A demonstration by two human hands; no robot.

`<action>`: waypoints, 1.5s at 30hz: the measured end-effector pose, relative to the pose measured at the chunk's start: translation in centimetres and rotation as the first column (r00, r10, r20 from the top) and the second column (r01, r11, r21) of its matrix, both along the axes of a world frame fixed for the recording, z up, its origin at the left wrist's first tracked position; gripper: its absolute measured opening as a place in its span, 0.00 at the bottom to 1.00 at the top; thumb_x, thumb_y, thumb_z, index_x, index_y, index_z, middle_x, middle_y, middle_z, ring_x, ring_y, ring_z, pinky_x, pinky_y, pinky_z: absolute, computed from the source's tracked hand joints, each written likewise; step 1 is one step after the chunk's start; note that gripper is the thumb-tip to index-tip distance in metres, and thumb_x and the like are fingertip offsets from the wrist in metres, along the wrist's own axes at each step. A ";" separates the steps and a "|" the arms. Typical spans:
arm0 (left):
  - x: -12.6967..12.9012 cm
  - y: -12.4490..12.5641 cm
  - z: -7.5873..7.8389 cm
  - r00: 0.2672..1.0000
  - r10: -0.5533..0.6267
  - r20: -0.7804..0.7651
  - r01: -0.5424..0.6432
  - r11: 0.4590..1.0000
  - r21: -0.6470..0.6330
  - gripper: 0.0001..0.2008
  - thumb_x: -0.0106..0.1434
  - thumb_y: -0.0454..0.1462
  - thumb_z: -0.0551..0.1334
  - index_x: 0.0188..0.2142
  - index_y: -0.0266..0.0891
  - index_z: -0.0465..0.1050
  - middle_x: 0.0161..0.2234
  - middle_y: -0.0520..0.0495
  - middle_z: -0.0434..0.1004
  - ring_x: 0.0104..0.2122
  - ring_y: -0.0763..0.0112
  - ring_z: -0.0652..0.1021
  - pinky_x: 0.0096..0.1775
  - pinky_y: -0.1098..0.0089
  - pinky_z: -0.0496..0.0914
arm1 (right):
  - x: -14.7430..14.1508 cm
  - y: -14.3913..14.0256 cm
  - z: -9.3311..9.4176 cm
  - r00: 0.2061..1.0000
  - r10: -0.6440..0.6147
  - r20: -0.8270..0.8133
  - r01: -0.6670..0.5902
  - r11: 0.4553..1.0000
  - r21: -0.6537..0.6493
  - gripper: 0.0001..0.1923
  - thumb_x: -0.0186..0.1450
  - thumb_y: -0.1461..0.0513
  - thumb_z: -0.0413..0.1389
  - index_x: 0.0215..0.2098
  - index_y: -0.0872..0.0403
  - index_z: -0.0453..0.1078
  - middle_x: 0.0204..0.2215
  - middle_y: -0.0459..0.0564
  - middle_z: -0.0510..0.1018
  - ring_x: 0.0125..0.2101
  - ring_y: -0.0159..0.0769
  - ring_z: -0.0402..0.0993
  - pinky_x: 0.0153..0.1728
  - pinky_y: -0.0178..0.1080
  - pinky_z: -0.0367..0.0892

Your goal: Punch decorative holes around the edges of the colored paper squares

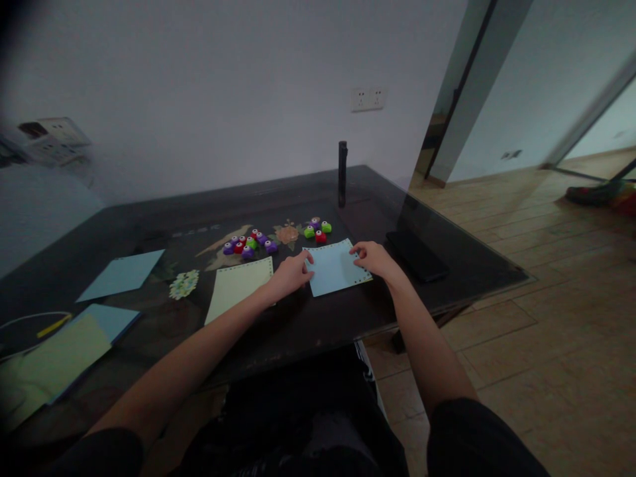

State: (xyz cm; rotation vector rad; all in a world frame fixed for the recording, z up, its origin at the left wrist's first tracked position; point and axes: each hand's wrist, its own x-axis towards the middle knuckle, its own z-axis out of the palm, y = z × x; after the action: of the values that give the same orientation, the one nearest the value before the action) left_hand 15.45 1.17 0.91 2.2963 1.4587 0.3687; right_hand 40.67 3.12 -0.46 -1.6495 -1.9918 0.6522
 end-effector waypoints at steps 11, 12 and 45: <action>0.3 -0.2 -0.2 0.999 0.017 -0.051 -0.015 0.999 0.043 0.12 0.56 0.34 0.59 0.42 0.41 0.66 0.30 0.47 0.76 0.31 0.64 0.77 0.38 0.67 0.68 | -0.3 -0.4 0.0 0.999 -0.016 0.030 0.016 1.000 0.023 0.13 0.52 0.67 0.57 0.36 0.57 0.75 0.21 0.42 0.68 0.22 0.29 0.65 0.26 0.33 0.58; 0.4 -0.2 -0.2 0.998 0.016 -0.066 -0.013 0.999 0.046 0.12 0.57 0.34 0.59 0.42 0.41 0.67 0.31 0.46 0.76 0.32 0.64 0.77 0.38 0.66 0.68 | -0.3 -0.4 0.0 0.999 -0.023 0.036 0.022 0.999 0.023 0.13 0.51 0.68 0.57 0.36 0.57 0.75 0.21 0.42 0.68 0.22 0.29 0.65 0.26 0.33 0.58; -17.7 -0.3 -0.5 0.973 0.224 -0.055 -0.201 0.941 0.271 0.15 0.60 0.41 0.57 0.46 0.42 0.70 0.50 0.44 0.70 0.51 0.58 0.68 0.52 0.56 0.61 | -19.6 1.6 3.0 0.878 0.401 0.264 -0.456 0.867 0.200 0.12 0.59 0.61 0.58 0.41 0.55 0.74 0.38 0.54 0.76 0.39 0.40 0.71 0.39 0.38 0.63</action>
State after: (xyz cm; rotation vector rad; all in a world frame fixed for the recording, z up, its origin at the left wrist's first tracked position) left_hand -2.22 0.85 0.37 2.3864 1.8050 0.5657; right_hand 21.12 4.70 2.53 -1.1652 -2.5168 0.3478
